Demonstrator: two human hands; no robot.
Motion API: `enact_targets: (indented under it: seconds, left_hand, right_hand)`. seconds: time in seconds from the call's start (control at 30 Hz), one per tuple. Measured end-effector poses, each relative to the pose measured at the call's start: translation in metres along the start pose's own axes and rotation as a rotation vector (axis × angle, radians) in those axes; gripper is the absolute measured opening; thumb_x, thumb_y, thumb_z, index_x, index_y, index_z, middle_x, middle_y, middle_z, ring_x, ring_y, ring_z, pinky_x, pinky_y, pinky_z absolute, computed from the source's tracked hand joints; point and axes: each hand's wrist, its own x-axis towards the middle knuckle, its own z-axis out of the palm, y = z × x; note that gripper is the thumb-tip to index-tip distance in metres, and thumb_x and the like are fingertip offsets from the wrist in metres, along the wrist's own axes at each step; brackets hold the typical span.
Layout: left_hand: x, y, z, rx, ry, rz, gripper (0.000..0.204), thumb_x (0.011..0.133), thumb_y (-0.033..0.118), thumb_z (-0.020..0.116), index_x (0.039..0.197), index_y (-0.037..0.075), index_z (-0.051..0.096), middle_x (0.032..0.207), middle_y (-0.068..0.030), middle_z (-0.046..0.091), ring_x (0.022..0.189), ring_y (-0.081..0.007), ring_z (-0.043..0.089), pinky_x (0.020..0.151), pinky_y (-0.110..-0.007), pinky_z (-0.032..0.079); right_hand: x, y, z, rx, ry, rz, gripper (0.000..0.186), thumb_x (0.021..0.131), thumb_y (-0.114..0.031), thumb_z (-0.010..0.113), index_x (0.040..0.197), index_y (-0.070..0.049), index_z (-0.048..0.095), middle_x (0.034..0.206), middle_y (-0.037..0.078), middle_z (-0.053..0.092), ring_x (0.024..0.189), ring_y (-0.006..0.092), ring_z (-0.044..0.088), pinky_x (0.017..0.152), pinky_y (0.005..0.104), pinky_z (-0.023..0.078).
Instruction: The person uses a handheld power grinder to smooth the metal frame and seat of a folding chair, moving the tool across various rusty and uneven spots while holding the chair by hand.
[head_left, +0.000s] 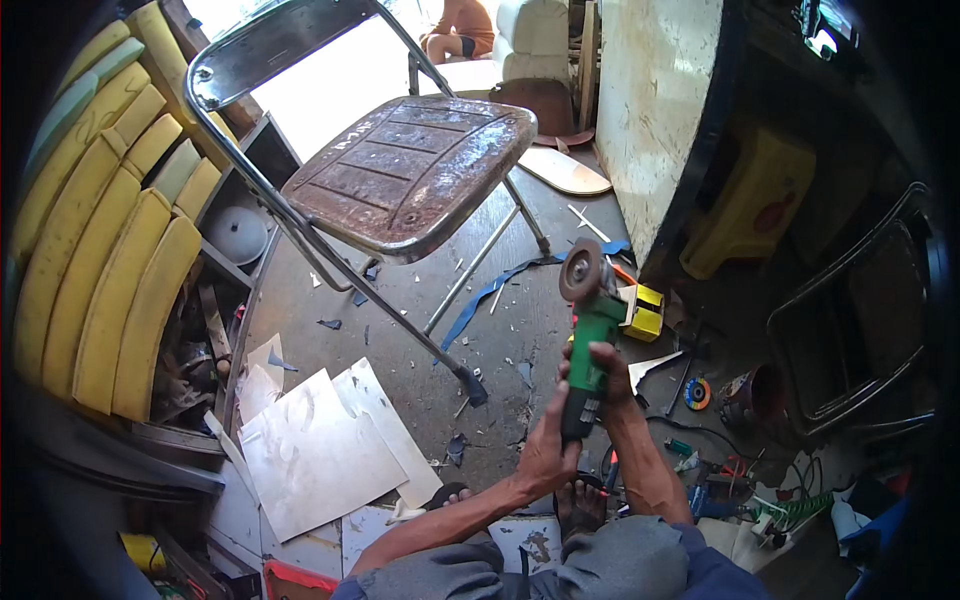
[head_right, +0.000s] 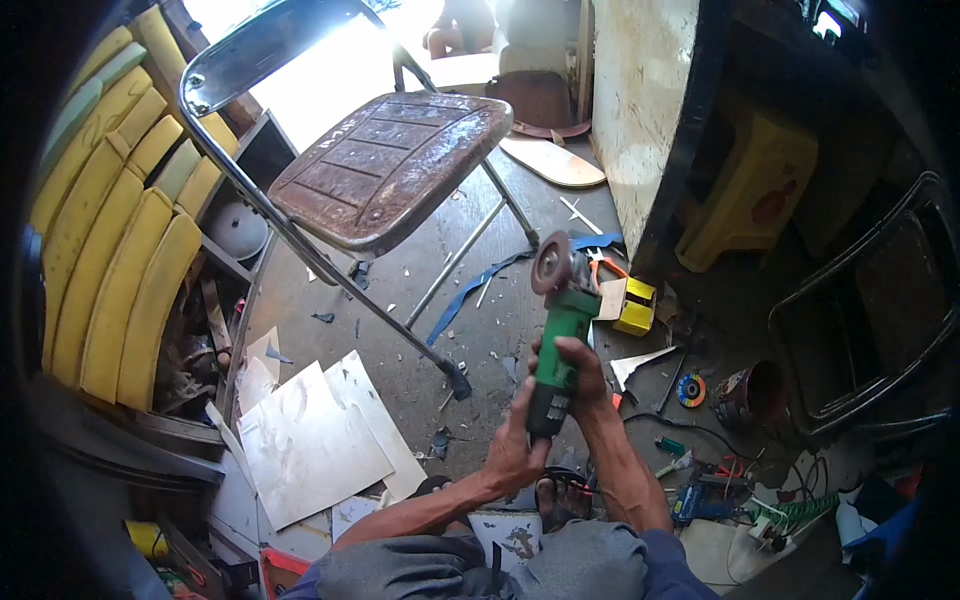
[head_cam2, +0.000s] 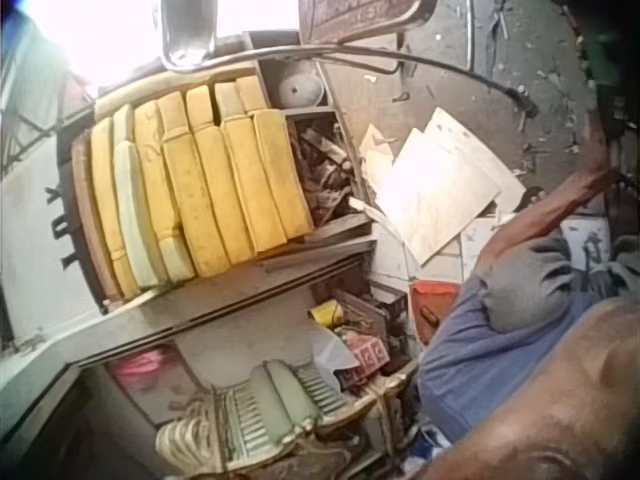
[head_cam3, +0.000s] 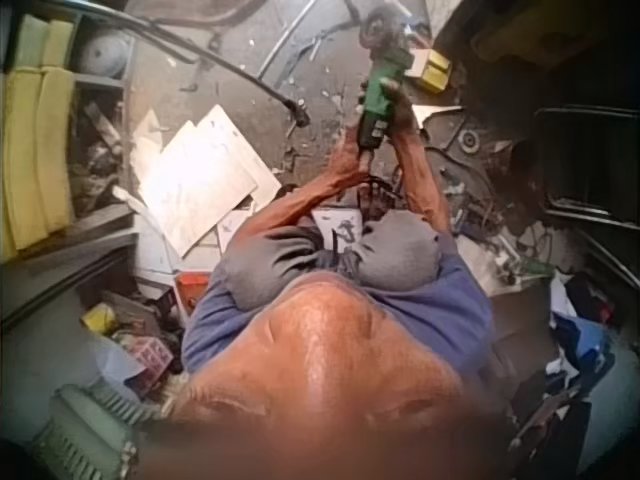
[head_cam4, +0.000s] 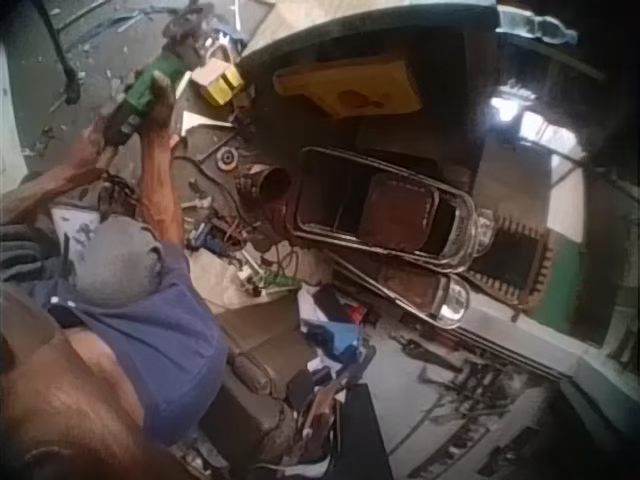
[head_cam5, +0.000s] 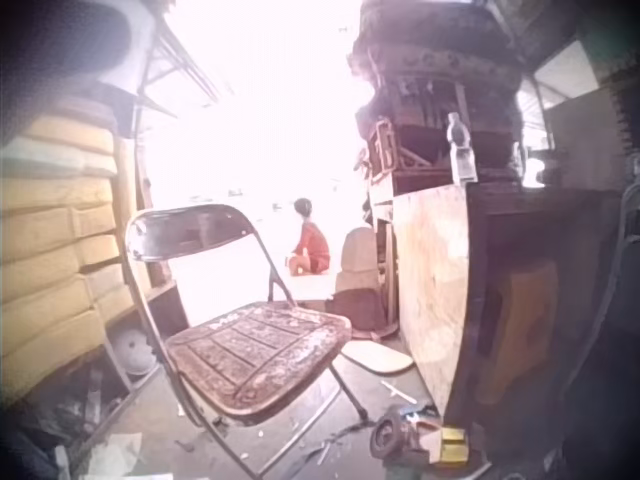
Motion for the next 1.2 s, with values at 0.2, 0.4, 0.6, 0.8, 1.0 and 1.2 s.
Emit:
enact_targets:
  seconds: [0.2, 0.4, 0.6, 0.8, 1.0, 1.2]
  left_hand:
    - [0.032, 0.033, -0.050, 0.037, 0.010, -0.088, 0.077, 0.094, 0.008, 0.067, 0.160, 0.007, 0.027, 0.110, -0.0217, 0.071, 0.100, -0.0316, 0.071, 0.087, -0.043, 0.055]
    - [0.051, -0.022, -0.146, 0.122, 0.714, -0.119, 0.044, 0.096, 0.013, 0.067, 0.135, -0.002, 0.053, 0.114, -0.0192, 0.067, 0.101, -0.0291, 0.067, 0.089, -0.041, 0.054]
    - [0.122, -0.129, -0.252, 0.656, 1.045, -0.076, 0.048, 0.099, 0.018, 0.065, 0.137, -0.002, 0.043, 0.114, -0.0243, 0.067, 0.101, -0.0341, 0.069, 0.080, -0.042, 0.056]
    - [0.125, -0.138, -0.232, 0.139, 0.722, -0.363, 0.031, 0.107, 0.029, 0.055, 0.120, 0.003, 0.042, 0.077, -0.0152, 0.071, 0.069, -0.0346, 0.073, 0.061, -0.047, 0.054]
    - [0.123, -0.138, -0.239, 0.117, 0.662, -0.409, 0.039, 0.108, 0.030, 0.054, 0.126, 0.000, 0.039, 0.077, -0.0155, 0.069, 0.070, -0.0342, 0.072, 0.061, -0.047, 0.052]
    - [0.126, -0.132, -0.241, 0.102, 0.631, -0.403, 0.044, 0.108, 0.031, 0.053, 0.129, -0.005, 0.040, 0.078, -0.0164, 0.069, 0.071, -0.0337, 0.071, 0.063, -0.047, 0.052]
  right_hand:
    - [0.029, -0.046, 0.080, -0.751, 0.206, -0.193, 0.054, 0.080, -0.022, 0.078, 0.124, -0.002, 0.053, 0.096, 0.011, 0.067, 0.081, 0.0240, 0.072, 0.070, 0.0377, 0.061]
    - [0.039, -0.116, 0.187, -1.830, 0.298, -0.267, 0.082, 0.073, -0.028, 0.077, 0.141, 0.002, 0.042, 0.099, 0.024, 0.071, 0.089, 0.0403, 0.073, 0.087, 0.0462, 0.058]
    - [0.059, -0.122, 0.295, -2.317, -0.071, -0.047, 0.084, 0.071, -0.032, 0.079, 0.142, -0.002, 0.045, 0.105, 0.029, 0.071, 0.093, 0.0418, 0.073, 0.088, 0.0478, 0.058]
    - [0.079, -0.126, 0.311, -2.492, -0.055, -0.049, 0.085, 0.071, -0.029, 0.076, 0.145, -0.003, 0.044, 0.104, 0.026, 0.072, 0.092, 0.0405, 0.073, 0.087, 0.0472, 0.059]
    - [0.104, -0.149, 0.303, -2.469, 0.197, 0.073, 0.081, 0.070, -0.030, 0.076, 0.140, -0.005, 0.045, 0.096, 0.021, 0.073, 0.086, 0.0367, 0.074, 0.082, 0.0455, 0.060]
    - [0.085, -0.142, 0.302, -2.430, 0.176, 0.041, 0.084, 0.071, -0.029, 0.077, 0.144, -0.003, 0.043, 0.101, 0.028, 0.072, 0.089, 0.0424, 0.073, 0.085, 0.0474, 0.059]
